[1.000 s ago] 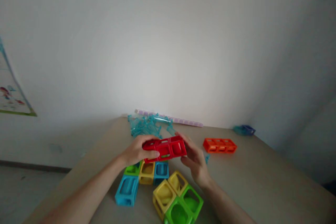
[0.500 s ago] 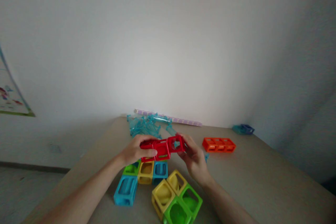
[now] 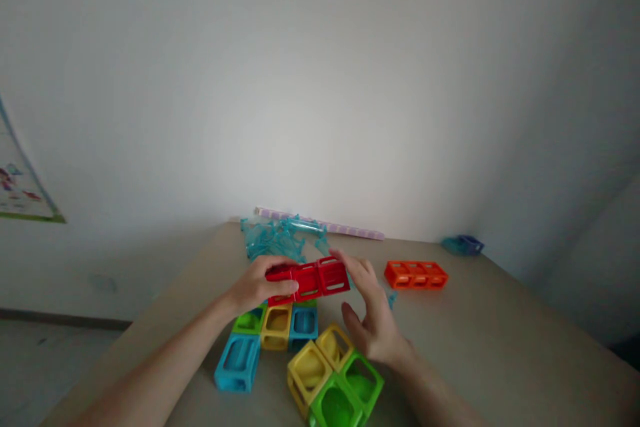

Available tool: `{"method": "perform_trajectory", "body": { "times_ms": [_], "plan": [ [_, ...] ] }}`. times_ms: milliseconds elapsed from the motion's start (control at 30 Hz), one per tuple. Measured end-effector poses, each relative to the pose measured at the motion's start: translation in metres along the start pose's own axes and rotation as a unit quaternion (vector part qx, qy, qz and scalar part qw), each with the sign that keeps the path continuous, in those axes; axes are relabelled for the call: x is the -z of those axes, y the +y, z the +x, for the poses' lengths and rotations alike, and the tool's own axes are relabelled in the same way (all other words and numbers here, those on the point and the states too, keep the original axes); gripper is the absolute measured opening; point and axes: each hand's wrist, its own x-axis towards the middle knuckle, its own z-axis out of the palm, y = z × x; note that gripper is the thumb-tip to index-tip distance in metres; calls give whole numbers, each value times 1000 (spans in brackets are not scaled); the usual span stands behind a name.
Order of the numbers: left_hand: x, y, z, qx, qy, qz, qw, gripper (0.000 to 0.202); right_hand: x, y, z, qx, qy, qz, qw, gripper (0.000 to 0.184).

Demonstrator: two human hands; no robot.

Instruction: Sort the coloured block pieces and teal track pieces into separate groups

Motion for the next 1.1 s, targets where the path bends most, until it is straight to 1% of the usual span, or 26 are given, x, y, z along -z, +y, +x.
{"method": "perform_trajectory", "body": {
  "times_ms": [33,100,133,200,267,300,367,433,500,567,633,700,767,833,1000,1100],
  "plan": [
    [0,0,0,-4,1,0,1000,48,-2,0,-2,-24,12,20,999,77],
    [0,1,0,-16,-6,4,1000,50,-8,2,-4,-100,41,77,991,74],
    [0,2,0,-21,-12,8,1000,50,-11,4,-5,-144,49,117,982,71],
    [0,2,0,-28,-23,23,999,51,-19,7,-4,-218,50,203,953,64],
    [1,1,0,-29,-26,36,999,52,-24,8,-1,-257,52,269,927,53],
    [1,0,0,-28,-26,38,999,52,-25,8,0,-267,58,288,918,48],
    [1,-1,-1,-27,-23,34,999,53,-27,7,3,-276,68,305,909,39],
    [1,-2,-1,-27,-22,25,999,54,-29,7,4,-276,74,306,908,35],
    [0,-2,-1,-32,-18,10,999,54,-31,9,2,-266,92,301,911,36],
    [0,-2,-1,-51,-4,-7,999,51,-33,11,-1,-239,106,295,919,39],
    [0,-2,0,-68,4,-22,997,49,-34,13,-4,-207,102,287,930,42],
    [1,-1,1,-71,-7,-20,997,48,-34,14,-5,-185,92,277,938,43],
    [1,0,1,-63,-16,-7,998,44,-33,15,-6,-175,87,266,944,42],
    [2,1,1,-53,-12,-4,999,40,-32,15,-6,-165,85,253,949,41],
    [3,-2,3,-14,-4,-42,999,41,-29,16,-5,-134,67,222,963,40],
    [4,-4,3,-5,-2,-61,998,43,-24,15,-4,-99,44,161,981,42]
  ]
}}
